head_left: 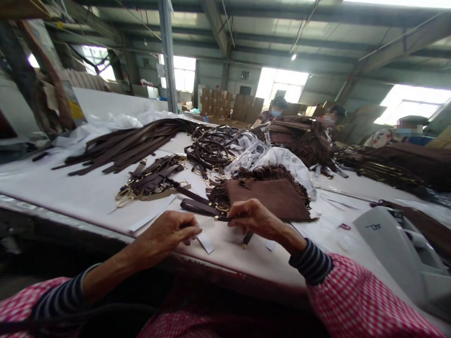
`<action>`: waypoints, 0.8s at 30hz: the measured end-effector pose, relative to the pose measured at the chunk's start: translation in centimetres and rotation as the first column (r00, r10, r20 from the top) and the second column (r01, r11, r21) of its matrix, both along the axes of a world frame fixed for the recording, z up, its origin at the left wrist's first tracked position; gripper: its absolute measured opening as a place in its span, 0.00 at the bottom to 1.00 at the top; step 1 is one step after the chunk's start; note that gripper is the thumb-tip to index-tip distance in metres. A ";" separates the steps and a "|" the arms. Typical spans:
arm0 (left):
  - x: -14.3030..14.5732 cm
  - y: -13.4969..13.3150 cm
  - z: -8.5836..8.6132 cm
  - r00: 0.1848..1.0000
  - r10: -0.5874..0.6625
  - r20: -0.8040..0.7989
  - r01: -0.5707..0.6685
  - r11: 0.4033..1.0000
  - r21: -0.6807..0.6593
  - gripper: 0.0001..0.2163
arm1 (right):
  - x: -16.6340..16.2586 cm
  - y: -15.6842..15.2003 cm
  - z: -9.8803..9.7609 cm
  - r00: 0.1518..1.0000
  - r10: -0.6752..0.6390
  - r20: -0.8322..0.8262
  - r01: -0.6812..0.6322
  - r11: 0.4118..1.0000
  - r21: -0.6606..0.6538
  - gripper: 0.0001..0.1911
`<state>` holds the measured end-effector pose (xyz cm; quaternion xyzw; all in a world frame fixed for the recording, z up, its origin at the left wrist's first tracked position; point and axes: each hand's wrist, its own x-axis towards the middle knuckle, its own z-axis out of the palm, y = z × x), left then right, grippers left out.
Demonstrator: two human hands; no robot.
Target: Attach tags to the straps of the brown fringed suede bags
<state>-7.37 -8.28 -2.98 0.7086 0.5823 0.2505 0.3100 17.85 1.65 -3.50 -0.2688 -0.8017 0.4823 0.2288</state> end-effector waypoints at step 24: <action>4.6 3.2 2.2 0.964 -0.079 -0.254 0.105 0.990 0.093 0.12 | -1.3 -0.4 0.8 0.985 -0.058 0.160 0.020 0.974 0.227 0.15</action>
